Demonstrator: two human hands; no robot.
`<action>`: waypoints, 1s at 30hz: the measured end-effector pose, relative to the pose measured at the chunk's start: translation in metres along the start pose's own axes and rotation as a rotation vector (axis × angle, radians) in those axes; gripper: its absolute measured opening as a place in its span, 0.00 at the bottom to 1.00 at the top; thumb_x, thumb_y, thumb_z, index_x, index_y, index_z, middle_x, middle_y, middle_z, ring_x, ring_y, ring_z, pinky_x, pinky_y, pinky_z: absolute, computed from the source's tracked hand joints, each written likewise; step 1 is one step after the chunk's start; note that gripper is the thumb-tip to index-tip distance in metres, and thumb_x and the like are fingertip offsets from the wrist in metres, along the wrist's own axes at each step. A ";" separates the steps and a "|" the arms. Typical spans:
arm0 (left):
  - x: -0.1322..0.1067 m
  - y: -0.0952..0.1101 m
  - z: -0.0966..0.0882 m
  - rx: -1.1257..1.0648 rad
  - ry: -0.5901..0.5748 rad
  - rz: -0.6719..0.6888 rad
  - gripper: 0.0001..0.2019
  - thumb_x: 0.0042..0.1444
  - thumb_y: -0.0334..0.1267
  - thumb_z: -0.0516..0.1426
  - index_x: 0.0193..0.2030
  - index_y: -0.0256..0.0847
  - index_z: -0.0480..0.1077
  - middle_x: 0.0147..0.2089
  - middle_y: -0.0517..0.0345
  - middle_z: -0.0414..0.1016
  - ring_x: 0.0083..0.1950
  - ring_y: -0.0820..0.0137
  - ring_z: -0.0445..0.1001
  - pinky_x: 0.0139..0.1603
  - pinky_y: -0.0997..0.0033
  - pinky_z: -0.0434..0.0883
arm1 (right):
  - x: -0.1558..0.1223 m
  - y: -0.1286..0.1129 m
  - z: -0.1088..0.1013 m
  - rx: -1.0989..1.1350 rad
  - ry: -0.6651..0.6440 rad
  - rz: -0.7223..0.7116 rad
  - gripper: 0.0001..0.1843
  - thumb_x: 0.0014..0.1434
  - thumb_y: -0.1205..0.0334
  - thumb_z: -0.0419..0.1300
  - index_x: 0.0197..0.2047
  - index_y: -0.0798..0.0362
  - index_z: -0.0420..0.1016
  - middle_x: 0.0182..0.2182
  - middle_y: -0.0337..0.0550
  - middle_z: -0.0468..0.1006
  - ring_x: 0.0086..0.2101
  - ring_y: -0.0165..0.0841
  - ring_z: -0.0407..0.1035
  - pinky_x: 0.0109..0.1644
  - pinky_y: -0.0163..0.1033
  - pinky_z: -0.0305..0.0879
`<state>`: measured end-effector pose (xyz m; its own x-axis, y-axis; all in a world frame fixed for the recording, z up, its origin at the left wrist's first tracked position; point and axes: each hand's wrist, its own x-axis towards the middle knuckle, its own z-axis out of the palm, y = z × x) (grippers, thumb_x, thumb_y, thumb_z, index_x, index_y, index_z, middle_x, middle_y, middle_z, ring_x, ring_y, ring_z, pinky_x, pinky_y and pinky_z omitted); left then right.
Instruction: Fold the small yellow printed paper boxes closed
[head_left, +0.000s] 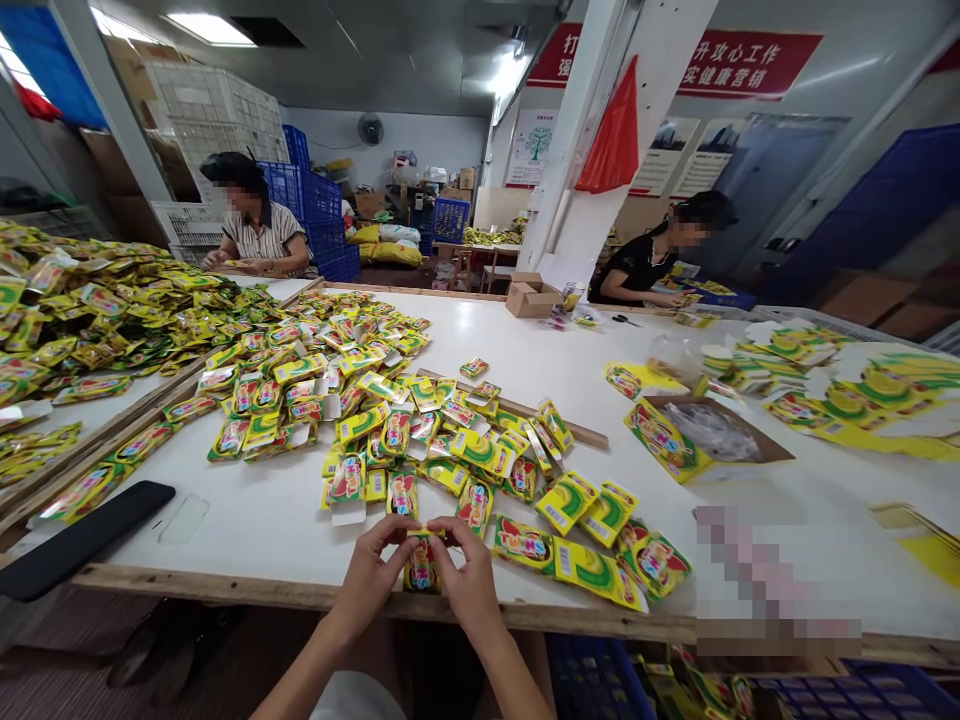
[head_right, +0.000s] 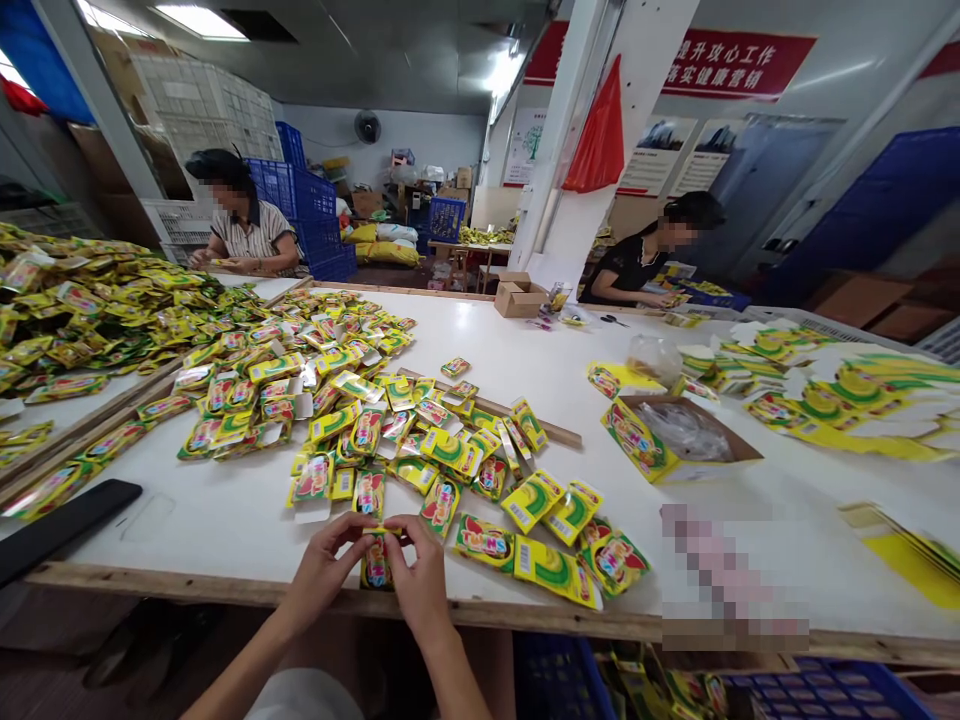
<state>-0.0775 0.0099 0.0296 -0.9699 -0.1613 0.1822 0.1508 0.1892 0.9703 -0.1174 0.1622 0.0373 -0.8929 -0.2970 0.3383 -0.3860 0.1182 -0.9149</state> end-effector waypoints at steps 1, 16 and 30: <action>0.000 0.001 0.000 -0.005 0.002 0.001 0.09 0.58 0.41 0.57 0.43 0.41 0.70 0.41 0.55 0.75 0.40 0.67 0.74 0.44 0.67 0.72 | 0.001 -0.002 0.001 -0.008 0.004 -0.014 0.07 0.61 0.63 0.57 0.41 0.51 0.75 0.37 0.43 0.78 0.39 0.35 0.72 0.41 0.36 0.68; -0.002 0.002 0.004 -0.089 0.043 0.001 0.11 0.59 0.40 0.57 0.47 0.43 0.62 0.41 0.56 0.74 0.42 0.67 0.75 0.44 0.67 0.72 | 0.019 -0.024 0.002 -0.156 -0.181 -0.074 0.08 0.60 0.69 0.53 0.35 0.50 0.72 0.36 0.43 0.74 0.40 0.36 0.69 0.44 0.39 0.66; -0.008 0.003 0.009 0.046 0.086 0.066 0.08 0.60 0.40 0.55 0.41 0.42 0.73 0.45 0.50 0.77 0.50 0.60 0.75 0.54 0.59 0.70 | -0.016 -0.004 0.012 -0.073 0.103 -0.048 0.11 0.63 0.63 0.54 0.46 0.47 0.74 0.44 0.46 0.76 0.47 0.38 0.70 0.51 0.42 0.68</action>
<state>-0.0708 0.0203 0.0300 -0.9379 -0.2296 0.2601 0.2026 0.2462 0.9478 -0.0987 0.1554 0.0330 -0.8907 -0.2051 0.4057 -0.4413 0.1759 -0.8800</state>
